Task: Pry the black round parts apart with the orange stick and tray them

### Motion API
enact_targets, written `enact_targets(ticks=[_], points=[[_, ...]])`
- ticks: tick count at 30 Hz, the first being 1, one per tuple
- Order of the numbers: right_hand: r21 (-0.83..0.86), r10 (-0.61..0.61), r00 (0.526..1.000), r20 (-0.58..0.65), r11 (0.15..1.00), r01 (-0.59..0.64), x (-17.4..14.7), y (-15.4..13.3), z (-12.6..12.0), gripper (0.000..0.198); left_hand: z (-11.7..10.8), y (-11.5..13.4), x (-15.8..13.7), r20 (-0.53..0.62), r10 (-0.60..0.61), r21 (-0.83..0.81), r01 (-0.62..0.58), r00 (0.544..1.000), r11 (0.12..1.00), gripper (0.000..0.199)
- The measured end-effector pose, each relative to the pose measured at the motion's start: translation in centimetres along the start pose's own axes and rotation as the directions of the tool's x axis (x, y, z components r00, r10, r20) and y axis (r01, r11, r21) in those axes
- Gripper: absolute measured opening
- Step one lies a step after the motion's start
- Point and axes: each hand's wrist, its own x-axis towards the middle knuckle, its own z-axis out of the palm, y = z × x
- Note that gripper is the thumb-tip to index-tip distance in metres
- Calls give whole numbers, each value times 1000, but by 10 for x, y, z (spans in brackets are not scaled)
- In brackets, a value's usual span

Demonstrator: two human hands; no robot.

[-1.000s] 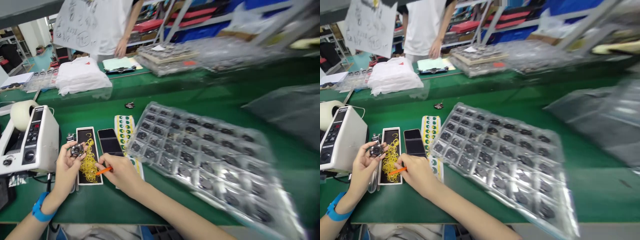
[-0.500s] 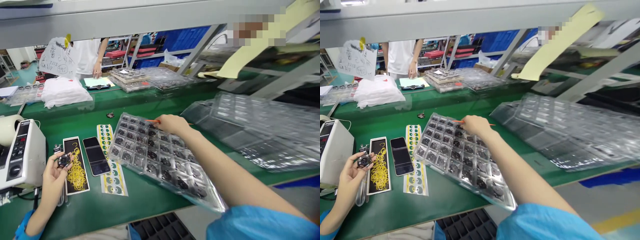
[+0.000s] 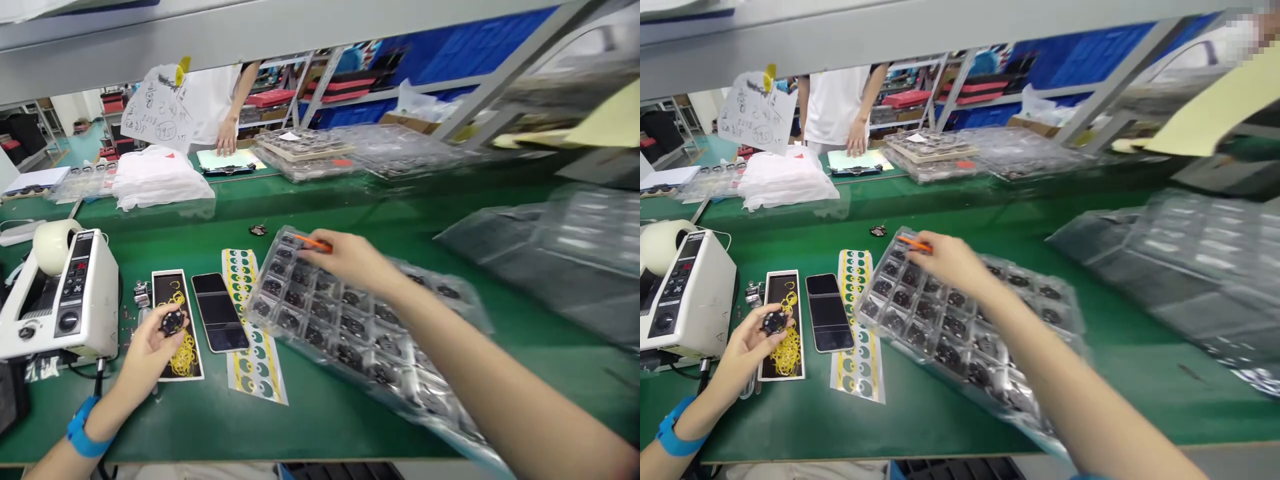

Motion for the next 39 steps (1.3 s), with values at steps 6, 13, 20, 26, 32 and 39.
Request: enact_targets(ticks=[6,13,20,26,32,39], points=[[557,-385,900,206,802,216,-66,-119,79,16,1,5,-4,94,-3,135,-10,996,991,26],[701,-401,902,159,689,182,-85,-137,107,16,1,14,-3,40,-27,165,21,999,986,40],[567,-522,841,-141,654,501,-85,-121,101,16,3,21,-4,19,-211,-67,212,977,975,34],[328,-699,672,-246,592,736,-95,-123,102,22,4,21,-6,171,-336,-201,366,926,908,31],[585,-412,893,-180,686,433,-93,-124,102,17,4,10,-7,185,-255,-267,298,949,917,40],[722,-112,972,208,688,-75,-86,-123,103,20,2,-3,-9,238,-173,-144,211,956,967,47]])
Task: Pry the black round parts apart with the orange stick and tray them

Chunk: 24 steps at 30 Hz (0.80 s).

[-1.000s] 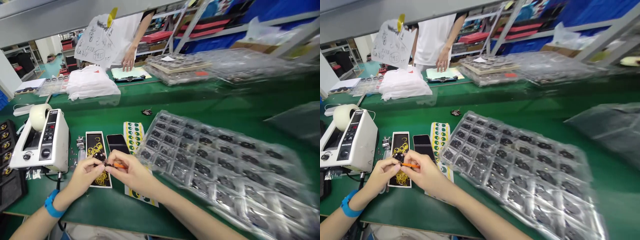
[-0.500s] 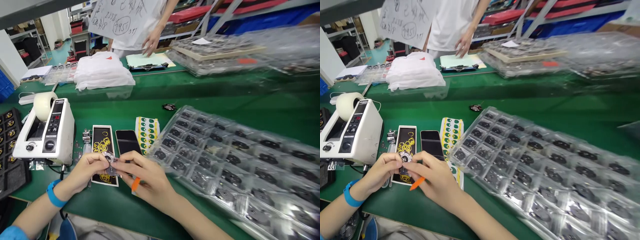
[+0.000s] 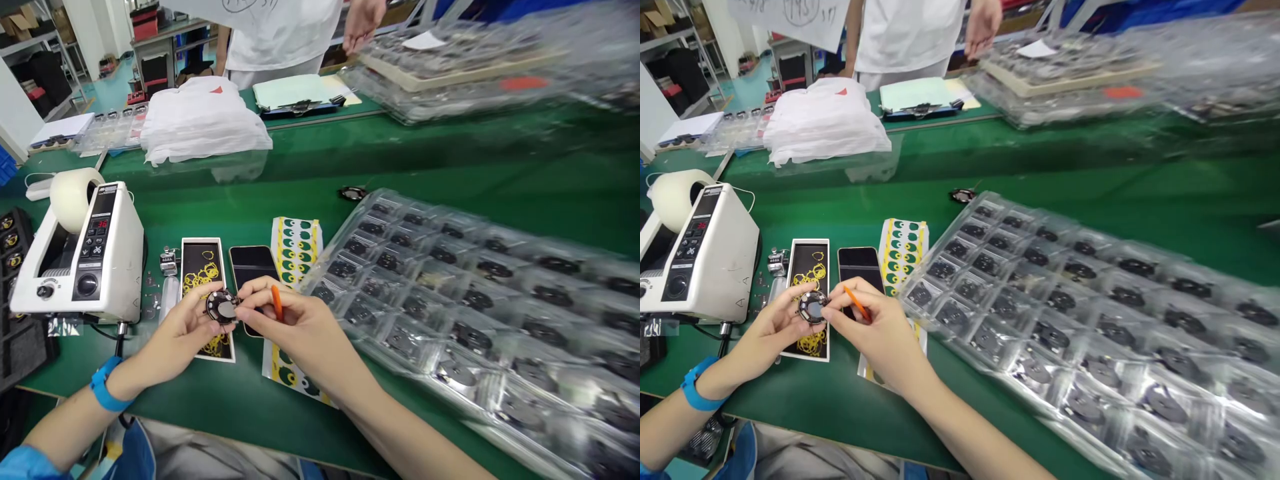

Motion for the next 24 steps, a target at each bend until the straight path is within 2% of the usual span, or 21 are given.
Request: enact_targets(ticks=[5,13,18,24], points=[[59,50,999,10,997,-50,2,1,-1,25,2,4,-1,24,40,111,-42,999,993,46],[-21,-13,999,36,1000,14,1,-2,-1,18,1,3,-3,-7,78,243,-74,997,967,47],[-91,-107,992,-68,991,100,-1,2,5,18,2,0,-3,-12,123,289,-115,992,950,45],[-160,-196,968,-157,972,171,-4,9,14,18,5,-4,-1,0,128,195,-126,992,973,41]])
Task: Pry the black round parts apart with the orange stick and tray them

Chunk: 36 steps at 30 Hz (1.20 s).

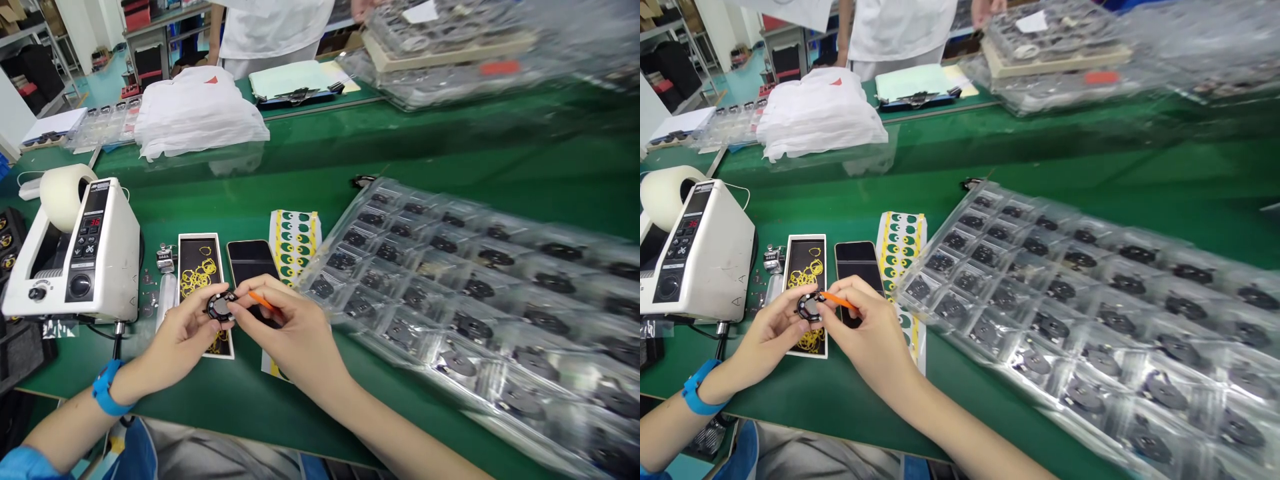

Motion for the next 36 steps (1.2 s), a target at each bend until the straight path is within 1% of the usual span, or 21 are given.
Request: enact_targets(ticks=[2,4,7,10,12,14,16,17,18,19,21,23,25,27,30,36], points=[[-21,-20,1000,-11,1000,19,-1,0,2,18,1,-1,0,-2,-1,-17,1,1000,1000,39],[-43,-44,999,-17,998,43,-3,0,3,18,2,-2,0,-25,-6,-1,6,1000,1000,38],[-96,-103,994,-26,990,100,-5,-2,4,17,4,-4,1,-89,-4,29,6,996,1000,34],[-175,-194,981,-28,967,187,-6,-2,8,15,6,-5,2,-166,-2,4,2,986,1000,28],[-249,-276,961,-23,932,262,-7,-1,10,14,8,-4,4,-207,-7,1,7,978,1000,27],[-345,-362,932,-22,878,333,-9,1,12,12,9,-2,4,-231,-15,7,17,973,1000,27],[-427,-429,903,-34,823,375,-10,4,12,12,9,-1,5,-244,-31,-18,27,969,999,30],[-444,-444,895,-43,811,381,-10,5,12,12,8,0,5,-244,-41,-42,31,969,999,31],[-440,-442,895,-52,815,377,-9,5,11,13,8,0,5,-243,-48,-69,32,969,997,33],[-415,-421,906,-55,835,363,-9,5,10,12,8,-1,5,-241,-50,-93,29,969,995,34],[-318,-328,944,-27,898,303,-7,4,8,8,7,-1,5,-237,-51,-128,21,970,992,36],[-211,-214,976,35,953,217,-5,2,7,5,7,-2,5,-236,-55,-146,21,970,989,35],[-132,-124,988,95,982,136,-4,1,6,8,7,-2,4,-236,-57,-144,23,970,989,34],[-88,-75,990,120,992,86,-3,0,6,12,8,-1,4,-226,-50,-138,19,973,990,35],[-49,-58,990,127,997,65,-3,0,7,13,10,1,4,-210,-38,-135,10,977,991,35],[-9,-78,988,134,997,80,-1,-1,9,19,11,0,4,-211,-33,-127,6,977,992,35]])
